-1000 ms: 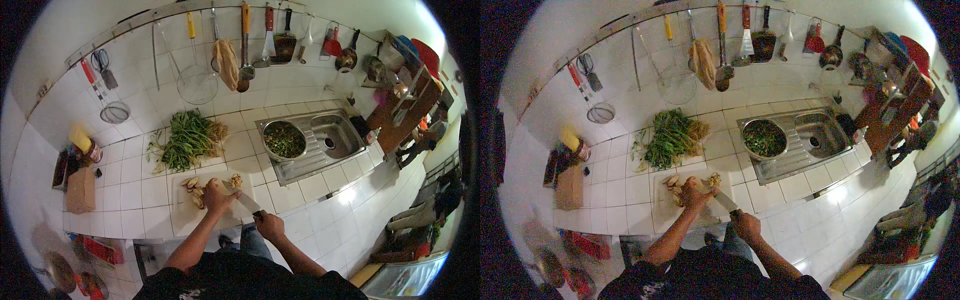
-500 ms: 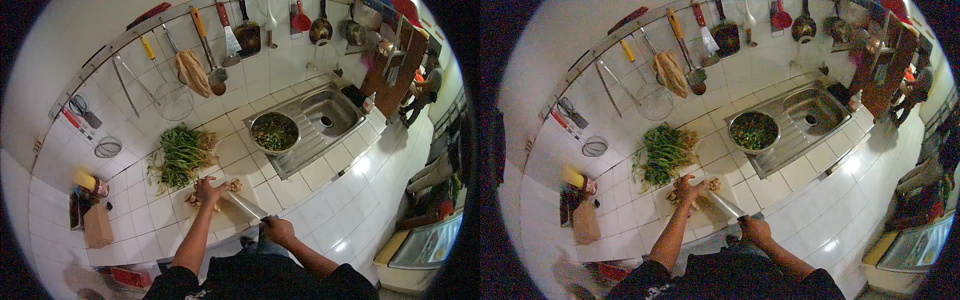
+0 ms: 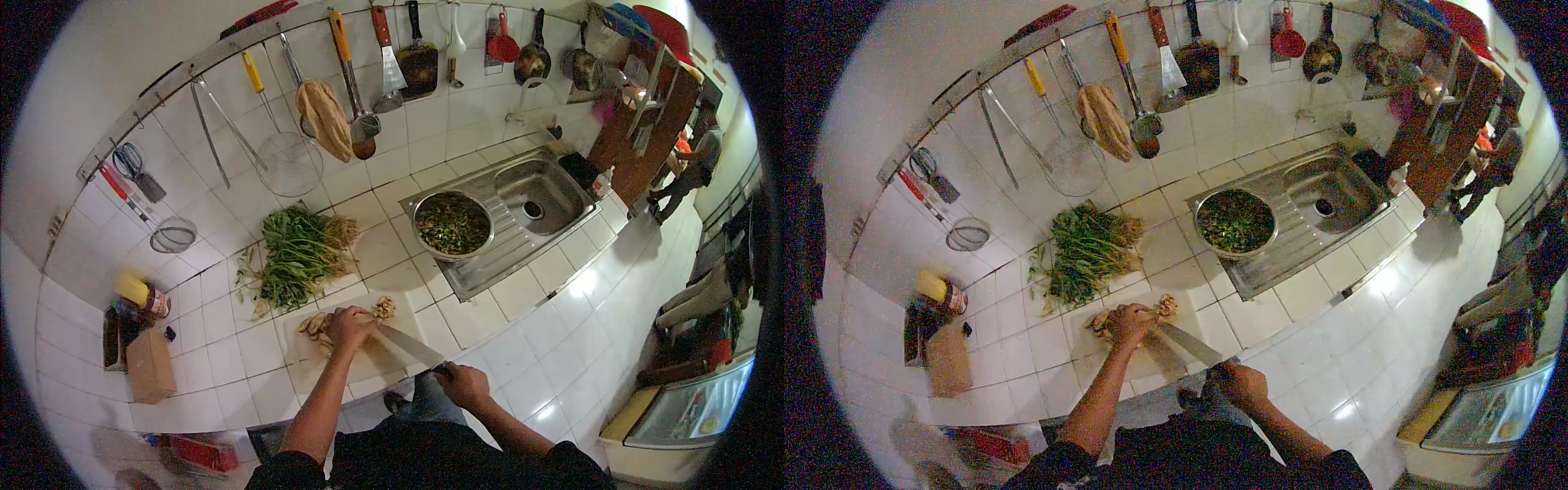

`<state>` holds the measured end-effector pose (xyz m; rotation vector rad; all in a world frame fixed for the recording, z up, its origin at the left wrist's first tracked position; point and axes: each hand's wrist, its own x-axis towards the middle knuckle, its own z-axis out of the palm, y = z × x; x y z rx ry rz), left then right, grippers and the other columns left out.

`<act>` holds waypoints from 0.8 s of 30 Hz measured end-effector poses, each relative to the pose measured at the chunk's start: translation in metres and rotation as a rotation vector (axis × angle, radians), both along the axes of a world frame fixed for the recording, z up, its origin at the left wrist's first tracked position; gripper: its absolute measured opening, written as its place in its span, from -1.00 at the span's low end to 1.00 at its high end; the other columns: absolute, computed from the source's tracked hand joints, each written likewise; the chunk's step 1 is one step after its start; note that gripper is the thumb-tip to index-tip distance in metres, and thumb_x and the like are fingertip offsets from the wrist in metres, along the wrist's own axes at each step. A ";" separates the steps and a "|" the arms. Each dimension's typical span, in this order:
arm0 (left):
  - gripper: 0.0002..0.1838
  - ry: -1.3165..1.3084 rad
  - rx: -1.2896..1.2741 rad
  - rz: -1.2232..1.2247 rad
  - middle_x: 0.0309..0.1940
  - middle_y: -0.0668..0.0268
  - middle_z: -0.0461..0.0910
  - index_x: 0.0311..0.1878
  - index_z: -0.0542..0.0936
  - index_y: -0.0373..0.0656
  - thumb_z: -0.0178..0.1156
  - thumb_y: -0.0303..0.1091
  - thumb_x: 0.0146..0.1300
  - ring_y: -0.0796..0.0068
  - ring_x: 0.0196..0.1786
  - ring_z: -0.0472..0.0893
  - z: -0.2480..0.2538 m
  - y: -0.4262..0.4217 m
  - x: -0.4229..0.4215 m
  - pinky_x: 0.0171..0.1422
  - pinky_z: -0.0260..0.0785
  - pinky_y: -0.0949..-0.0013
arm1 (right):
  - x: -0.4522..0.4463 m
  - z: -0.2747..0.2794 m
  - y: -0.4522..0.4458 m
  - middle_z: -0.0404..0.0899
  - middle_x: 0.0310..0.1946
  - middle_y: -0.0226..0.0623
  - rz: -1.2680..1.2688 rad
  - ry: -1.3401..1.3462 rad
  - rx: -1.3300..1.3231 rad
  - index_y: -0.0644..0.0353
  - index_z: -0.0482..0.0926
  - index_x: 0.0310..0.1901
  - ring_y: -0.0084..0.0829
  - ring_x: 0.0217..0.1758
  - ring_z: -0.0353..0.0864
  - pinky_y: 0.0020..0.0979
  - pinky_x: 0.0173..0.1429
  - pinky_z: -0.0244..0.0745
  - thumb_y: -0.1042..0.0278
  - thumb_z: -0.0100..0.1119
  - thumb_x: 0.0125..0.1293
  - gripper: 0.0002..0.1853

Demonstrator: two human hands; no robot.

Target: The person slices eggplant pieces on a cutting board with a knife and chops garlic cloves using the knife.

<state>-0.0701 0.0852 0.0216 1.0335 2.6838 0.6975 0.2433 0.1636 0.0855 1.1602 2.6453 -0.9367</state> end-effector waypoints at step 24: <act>-0.89 0.256 0.287 0.137 -0.17 0.52 0.55 -0.42 0.75 0.18 0.47 -0.14 -0.04 0.23 0.03 0.48 0.007 -0.051 0.035 0.11 0.25 -0.12 | -0.028 -0.063 -0.005 0.60 -0.49 0.05 -0.099 0.270 -0.147 0.32 0.51 -0.30 0.06 -0.40 0.63 -0.03 -0.31 0.49 -0.06 -0.14 0.50 -0.48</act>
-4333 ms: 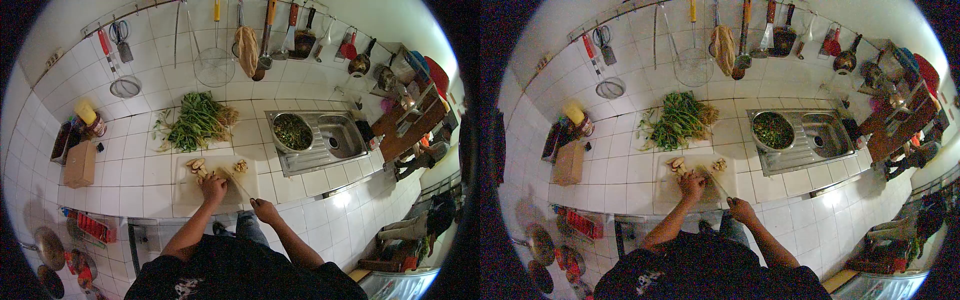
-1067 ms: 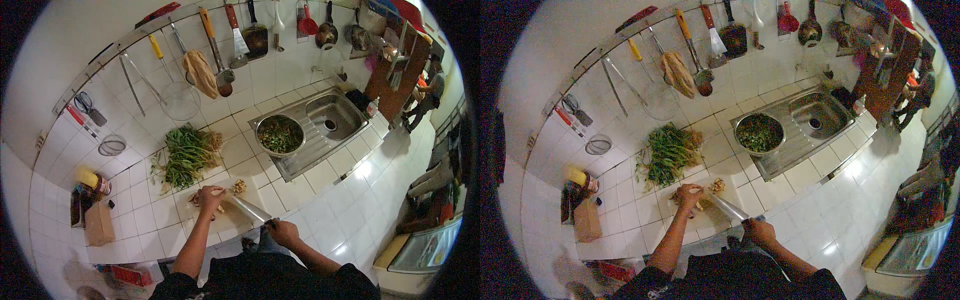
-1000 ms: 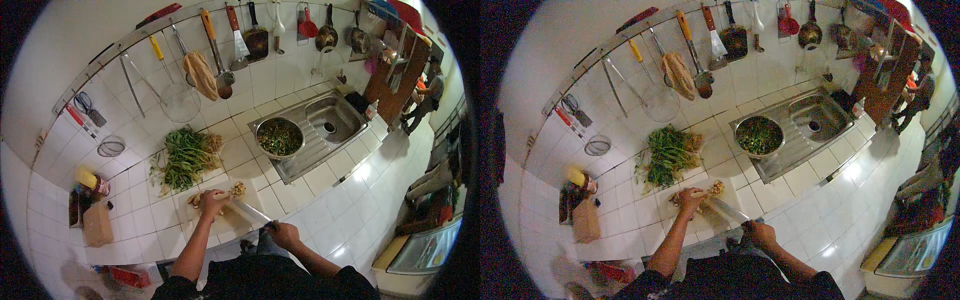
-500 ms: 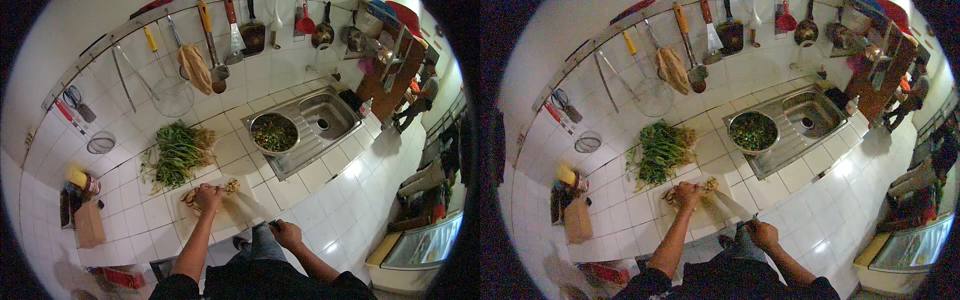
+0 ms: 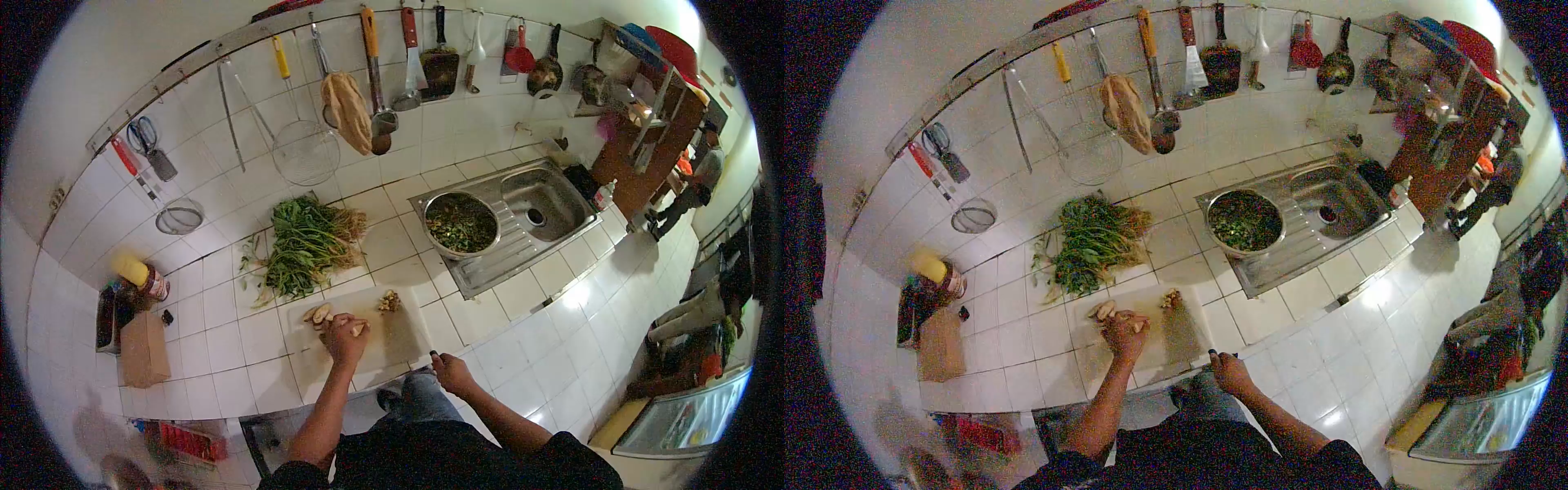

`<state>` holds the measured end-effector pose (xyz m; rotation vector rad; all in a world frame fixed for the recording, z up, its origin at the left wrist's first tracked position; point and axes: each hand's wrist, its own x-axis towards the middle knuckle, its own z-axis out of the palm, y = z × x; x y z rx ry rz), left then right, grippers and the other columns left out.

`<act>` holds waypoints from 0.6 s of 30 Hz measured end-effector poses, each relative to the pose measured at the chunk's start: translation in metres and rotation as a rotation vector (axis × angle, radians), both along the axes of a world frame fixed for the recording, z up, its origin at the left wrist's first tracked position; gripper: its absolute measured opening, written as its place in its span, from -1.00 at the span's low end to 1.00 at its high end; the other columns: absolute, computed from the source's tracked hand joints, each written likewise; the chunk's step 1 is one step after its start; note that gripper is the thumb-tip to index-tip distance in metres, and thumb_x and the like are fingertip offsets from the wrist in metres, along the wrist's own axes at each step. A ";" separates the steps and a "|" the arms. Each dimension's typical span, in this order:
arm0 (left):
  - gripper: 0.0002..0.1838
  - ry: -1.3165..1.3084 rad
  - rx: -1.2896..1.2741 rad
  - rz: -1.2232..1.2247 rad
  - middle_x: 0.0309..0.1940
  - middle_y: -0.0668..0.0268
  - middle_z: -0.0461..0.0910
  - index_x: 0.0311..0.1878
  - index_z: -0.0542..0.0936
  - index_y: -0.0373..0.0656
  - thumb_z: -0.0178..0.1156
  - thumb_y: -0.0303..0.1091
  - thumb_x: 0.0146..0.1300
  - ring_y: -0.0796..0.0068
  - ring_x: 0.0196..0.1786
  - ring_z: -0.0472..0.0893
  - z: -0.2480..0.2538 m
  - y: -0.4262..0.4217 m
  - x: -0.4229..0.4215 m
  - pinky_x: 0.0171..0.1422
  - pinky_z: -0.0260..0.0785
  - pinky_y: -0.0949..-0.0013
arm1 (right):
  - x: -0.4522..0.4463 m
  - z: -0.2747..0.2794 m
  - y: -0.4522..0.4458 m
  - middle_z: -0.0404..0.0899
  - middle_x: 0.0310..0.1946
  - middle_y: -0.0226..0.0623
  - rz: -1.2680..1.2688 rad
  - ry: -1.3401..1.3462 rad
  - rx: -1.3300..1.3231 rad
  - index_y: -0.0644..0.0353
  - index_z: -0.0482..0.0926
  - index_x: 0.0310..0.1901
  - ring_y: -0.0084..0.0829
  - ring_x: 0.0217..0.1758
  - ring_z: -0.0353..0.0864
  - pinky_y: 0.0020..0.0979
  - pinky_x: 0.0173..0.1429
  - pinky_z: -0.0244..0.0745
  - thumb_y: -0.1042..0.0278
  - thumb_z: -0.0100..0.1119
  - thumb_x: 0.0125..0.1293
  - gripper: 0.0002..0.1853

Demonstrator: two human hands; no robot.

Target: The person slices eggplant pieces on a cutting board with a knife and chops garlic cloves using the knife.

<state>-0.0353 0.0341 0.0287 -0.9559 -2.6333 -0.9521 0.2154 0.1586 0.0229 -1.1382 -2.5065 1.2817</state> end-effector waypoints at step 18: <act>-0.81 -0.045 -0.262 0.164 -0.22 0.44 0.54 -0.42 0.76 0.14 0.46 -0.06 -0.10 0.20 0.07 0.47 0.019 -0.027 -0.008 0.02 0.23 0.01 | -0.003 0.027 0.008 0.30 -0.73 -0.44 -0.207 0.132 -0.616 0.18 0.44 -0.34 -0.55 -0.79 0.24 -0.42 -0.72 0.19 -0.04 -0.11 0.51 -0.57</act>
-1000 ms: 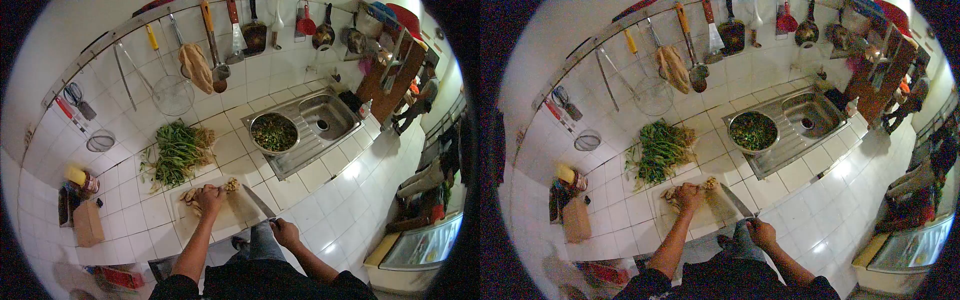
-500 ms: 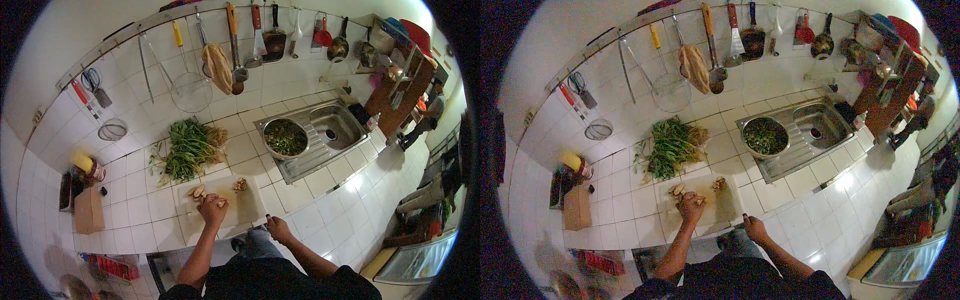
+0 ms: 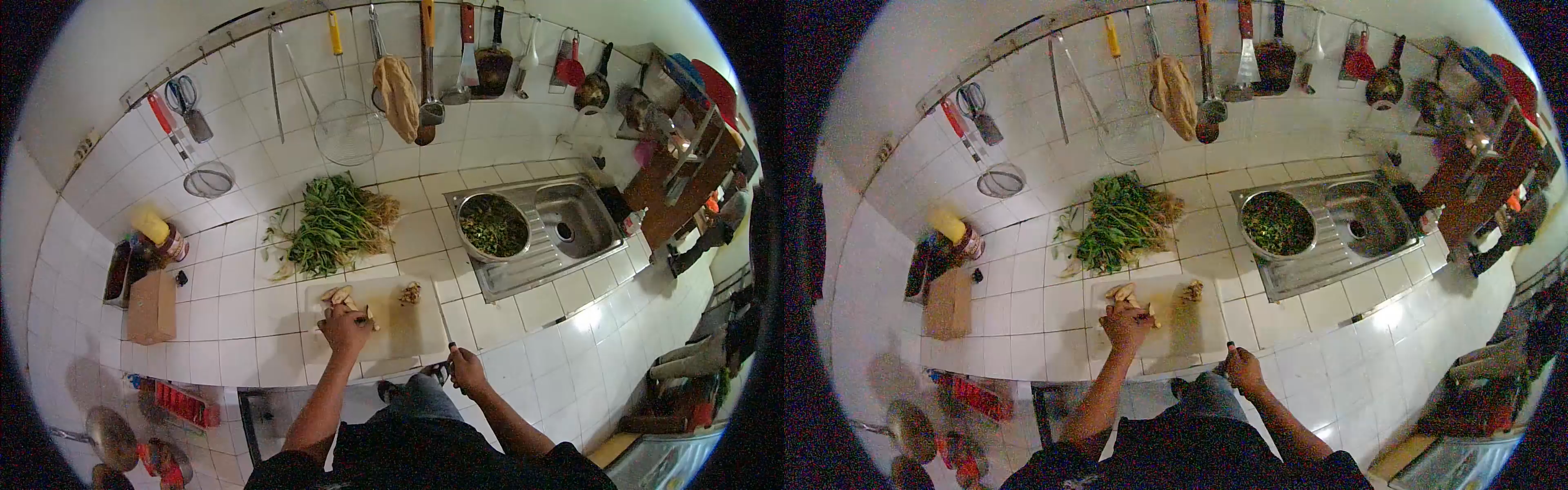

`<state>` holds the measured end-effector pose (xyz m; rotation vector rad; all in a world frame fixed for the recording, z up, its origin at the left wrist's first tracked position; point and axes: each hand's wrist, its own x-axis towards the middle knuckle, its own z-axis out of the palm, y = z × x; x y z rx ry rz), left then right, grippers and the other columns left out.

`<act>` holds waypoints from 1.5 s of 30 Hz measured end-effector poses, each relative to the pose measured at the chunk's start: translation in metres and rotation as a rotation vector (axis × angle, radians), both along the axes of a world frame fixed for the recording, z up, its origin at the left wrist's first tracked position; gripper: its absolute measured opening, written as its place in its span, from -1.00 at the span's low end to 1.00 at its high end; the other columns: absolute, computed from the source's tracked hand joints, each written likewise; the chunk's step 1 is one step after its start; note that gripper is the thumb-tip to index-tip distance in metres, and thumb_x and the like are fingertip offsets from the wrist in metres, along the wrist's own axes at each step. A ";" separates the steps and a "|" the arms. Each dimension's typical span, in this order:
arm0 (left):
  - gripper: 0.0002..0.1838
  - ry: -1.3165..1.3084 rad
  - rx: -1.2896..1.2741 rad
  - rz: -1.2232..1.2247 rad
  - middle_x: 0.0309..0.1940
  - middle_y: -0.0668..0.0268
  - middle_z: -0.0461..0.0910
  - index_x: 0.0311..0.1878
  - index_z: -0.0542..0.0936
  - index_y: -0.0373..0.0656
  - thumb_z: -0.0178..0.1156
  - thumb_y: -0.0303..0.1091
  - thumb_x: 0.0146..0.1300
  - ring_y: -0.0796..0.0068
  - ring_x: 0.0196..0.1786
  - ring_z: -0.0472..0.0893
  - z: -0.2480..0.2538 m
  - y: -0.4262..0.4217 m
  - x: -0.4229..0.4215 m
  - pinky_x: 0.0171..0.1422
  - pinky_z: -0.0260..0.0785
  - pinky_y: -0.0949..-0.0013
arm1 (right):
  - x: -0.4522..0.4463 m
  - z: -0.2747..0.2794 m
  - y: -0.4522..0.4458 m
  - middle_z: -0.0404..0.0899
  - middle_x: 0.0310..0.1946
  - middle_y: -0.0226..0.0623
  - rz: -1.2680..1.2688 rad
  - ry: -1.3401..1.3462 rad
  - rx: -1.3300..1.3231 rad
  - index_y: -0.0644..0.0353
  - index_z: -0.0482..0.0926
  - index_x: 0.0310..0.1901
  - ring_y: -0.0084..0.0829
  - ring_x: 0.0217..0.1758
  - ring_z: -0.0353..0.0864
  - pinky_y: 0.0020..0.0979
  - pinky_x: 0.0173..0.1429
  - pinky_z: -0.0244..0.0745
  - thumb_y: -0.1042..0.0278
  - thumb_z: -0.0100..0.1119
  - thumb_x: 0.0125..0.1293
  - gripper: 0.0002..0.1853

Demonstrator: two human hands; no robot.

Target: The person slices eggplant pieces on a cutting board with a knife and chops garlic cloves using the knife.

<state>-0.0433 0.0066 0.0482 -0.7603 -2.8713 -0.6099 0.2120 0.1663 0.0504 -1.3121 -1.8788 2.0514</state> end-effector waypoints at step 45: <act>-0.81 -0.317 -0.032 0.300 -0.33 0.25 0.72 -0.29 0.70 -0.02 0.31 -0.15 0.11 0.16 -0.21 0.70 -0.009 0.061 0.036 -0.13 0.52 0.10 | -0.050 -0.008 -0.018 0.52 -0.18 0.28 0.692 0.032 0.430 0.35 0.40 0.09 0.25 -0.07 0.53 0.10 -0.03 0.49 0.05 -0.29 0.53 -0.52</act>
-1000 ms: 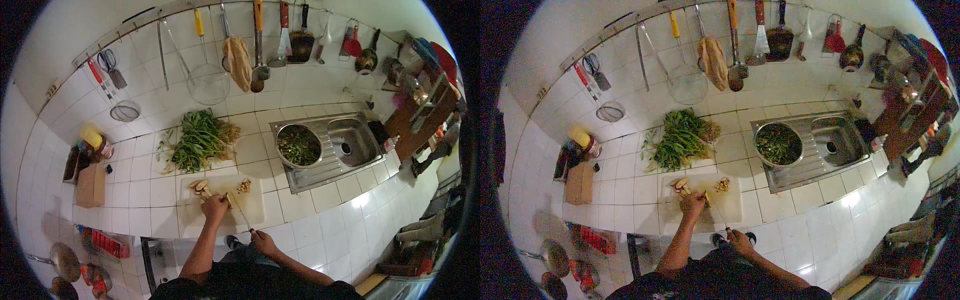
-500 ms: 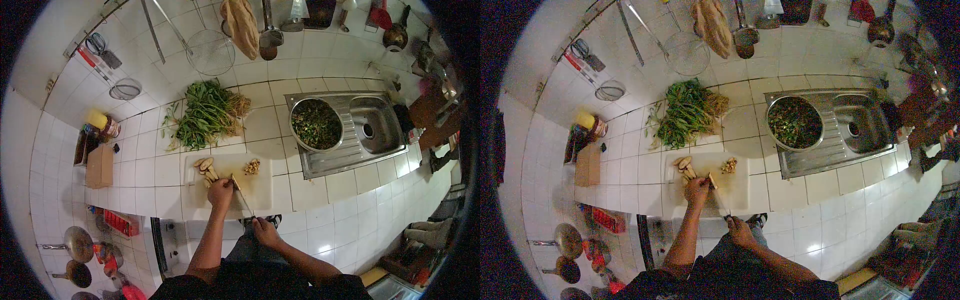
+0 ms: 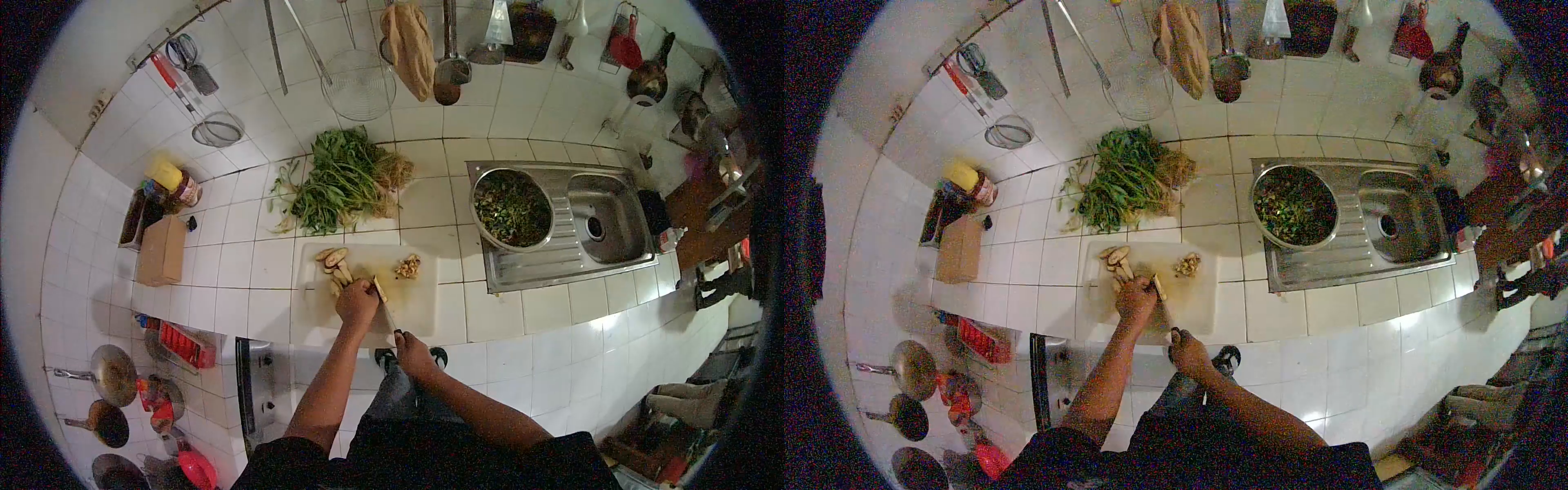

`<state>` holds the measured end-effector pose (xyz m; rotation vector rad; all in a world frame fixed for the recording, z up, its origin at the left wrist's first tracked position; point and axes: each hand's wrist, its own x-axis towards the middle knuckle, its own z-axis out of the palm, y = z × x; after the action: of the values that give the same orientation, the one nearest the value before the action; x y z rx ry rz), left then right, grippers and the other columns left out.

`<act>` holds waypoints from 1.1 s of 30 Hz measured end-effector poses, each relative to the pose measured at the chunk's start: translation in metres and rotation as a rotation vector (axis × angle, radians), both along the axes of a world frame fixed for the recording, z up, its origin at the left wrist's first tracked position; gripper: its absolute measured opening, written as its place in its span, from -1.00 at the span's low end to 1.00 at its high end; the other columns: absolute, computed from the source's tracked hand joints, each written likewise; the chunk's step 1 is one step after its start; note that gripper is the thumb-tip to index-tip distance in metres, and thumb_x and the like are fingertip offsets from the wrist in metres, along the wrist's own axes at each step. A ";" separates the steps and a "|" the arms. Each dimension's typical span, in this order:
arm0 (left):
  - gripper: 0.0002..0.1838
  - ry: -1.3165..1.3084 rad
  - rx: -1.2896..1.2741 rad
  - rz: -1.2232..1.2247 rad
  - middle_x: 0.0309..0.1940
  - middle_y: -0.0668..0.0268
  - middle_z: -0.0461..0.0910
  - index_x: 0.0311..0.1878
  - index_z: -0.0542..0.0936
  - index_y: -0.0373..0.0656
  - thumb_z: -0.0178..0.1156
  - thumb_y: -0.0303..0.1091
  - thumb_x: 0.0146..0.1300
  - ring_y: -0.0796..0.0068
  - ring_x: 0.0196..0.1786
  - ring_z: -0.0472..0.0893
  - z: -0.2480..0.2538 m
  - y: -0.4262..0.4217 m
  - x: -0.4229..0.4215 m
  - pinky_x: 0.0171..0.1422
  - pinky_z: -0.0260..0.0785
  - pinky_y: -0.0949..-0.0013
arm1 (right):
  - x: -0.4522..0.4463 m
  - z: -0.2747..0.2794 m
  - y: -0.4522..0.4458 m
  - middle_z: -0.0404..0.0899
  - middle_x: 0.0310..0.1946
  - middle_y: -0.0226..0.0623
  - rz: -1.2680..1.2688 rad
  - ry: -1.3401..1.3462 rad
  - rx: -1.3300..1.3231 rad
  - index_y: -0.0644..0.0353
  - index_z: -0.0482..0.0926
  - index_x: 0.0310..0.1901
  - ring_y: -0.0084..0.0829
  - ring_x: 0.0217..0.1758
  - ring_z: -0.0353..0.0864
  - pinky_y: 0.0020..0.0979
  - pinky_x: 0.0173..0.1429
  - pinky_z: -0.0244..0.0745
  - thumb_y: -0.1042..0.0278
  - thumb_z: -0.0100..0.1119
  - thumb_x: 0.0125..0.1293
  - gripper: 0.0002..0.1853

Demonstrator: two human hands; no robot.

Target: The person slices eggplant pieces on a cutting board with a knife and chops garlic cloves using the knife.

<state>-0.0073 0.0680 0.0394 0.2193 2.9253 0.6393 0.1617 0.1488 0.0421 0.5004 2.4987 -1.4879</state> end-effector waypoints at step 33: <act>-0.70 0.021 0.061 -0.067 -0.22 0.15 0.68 -0.07 0.62 -0.12 0.28 -0.21 0.16 0.09 -0.13 0.66 -0.011 -0.006 0.011 -0.02 0.50 0.07 | 0.039 -0.007 0.052 0.25 -0.56 -0.56 -0.201 -0.120 -0.791 0.12 0.42 -0.16 -0.67 -0.68 0.17 -0.54 -0.64 0.07 -0.10 -0.03 0.50 -0.61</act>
<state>0.0035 0.0616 0.0285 0.3319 2.9071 0.7210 0.2005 0.2005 0.0350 0.6591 1.5988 -2.2479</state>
